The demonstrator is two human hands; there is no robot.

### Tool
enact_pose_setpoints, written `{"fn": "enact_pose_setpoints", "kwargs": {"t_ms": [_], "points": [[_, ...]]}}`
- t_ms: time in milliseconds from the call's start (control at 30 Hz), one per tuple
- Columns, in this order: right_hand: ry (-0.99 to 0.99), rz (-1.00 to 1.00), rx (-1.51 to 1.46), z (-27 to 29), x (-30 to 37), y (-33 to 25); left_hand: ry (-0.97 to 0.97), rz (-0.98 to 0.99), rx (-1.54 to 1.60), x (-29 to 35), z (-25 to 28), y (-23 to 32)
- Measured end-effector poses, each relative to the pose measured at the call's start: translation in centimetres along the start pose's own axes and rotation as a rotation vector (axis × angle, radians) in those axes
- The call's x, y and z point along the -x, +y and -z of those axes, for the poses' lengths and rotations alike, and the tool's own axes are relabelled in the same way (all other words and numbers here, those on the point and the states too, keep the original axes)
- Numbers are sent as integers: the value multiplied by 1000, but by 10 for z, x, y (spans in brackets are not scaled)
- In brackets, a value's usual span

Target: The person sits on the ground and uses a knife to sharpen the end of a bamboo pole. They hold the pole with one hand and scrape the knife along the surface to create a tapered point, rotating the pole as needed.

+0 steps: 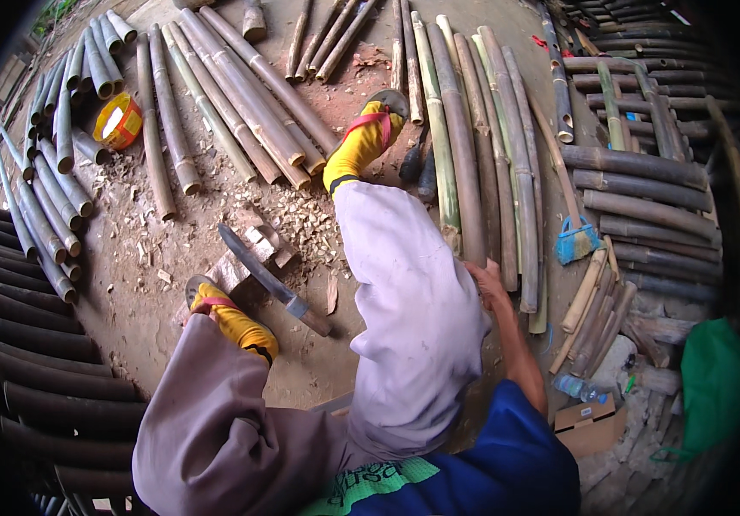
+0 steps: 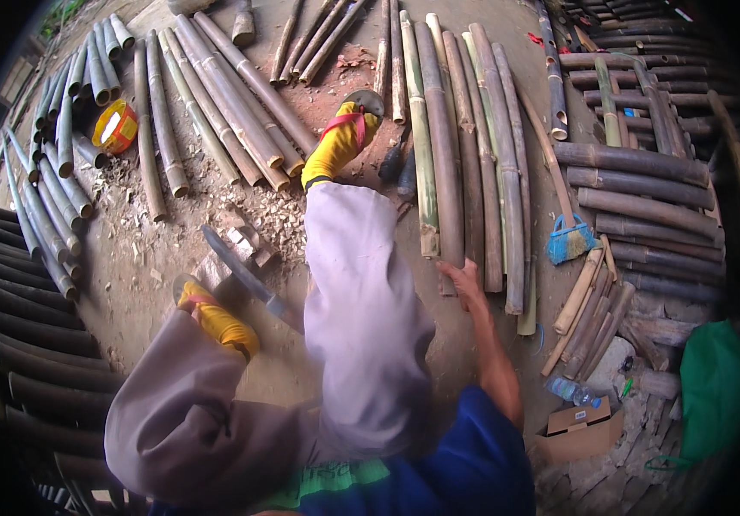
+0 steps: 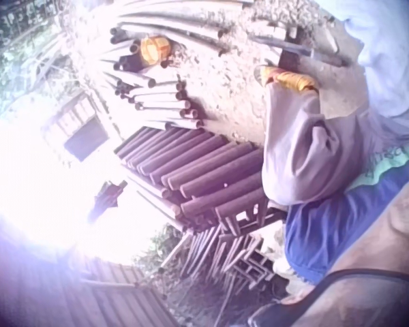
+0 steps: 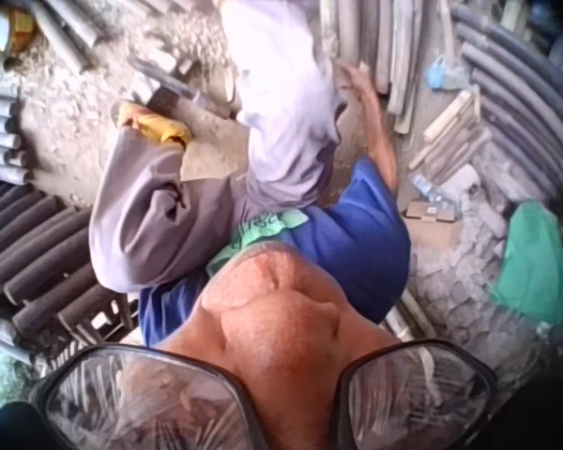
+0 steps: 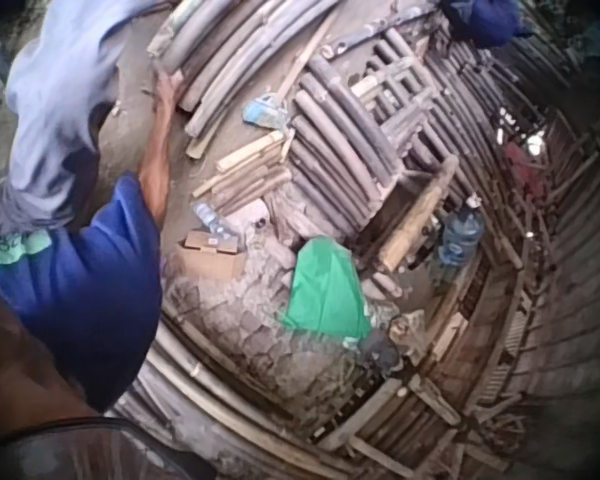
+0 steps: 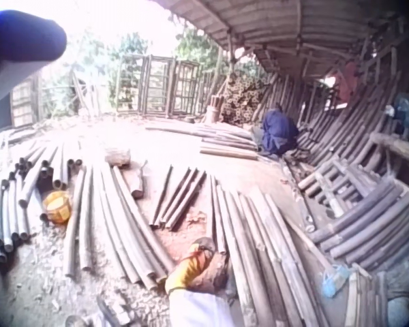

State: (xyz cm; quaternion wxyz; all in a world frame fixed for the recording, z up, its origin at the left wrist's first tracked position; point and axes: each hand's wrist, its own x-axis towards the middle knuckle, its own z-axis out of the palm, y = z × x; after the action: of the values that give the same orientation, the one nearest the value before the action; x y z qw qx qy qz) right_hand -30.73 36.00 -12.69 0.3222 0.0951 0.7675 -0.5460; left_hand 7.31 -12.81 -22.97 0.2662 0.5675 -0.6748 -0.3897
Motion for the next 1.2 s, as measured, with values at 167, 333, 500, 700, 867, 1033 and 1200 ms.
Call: {"fn": "enact_pose_setpoints", "kwargs": {"t_ms": [167, 333, 500, 700, 867, 1033, 1200], "points": [[338, 281, 345, -8, -6, 7, -6, -4, -1, 1, 3, 0], [115, 201, 81, -12, 13, -22, 10, -4, 2, 4, 6, -8], [204, 362, 149, -9, 33, -43, 77, -65, 135, 0, 8, -29], [172, 626, 371, 33, 57, -150, -15, -55, 621, -25, 47, 141], [154, 1124, 585, -7, 107, -239, -497, -121, 916, -30, 58, 231], [163, 1314, 735, -92, 144, -228, -840, -243, 1265, -42, 44, 315], [-260, 1528, 621, -205, 95, -124, -406, -395, 1353, -84, 138, 285]]}}
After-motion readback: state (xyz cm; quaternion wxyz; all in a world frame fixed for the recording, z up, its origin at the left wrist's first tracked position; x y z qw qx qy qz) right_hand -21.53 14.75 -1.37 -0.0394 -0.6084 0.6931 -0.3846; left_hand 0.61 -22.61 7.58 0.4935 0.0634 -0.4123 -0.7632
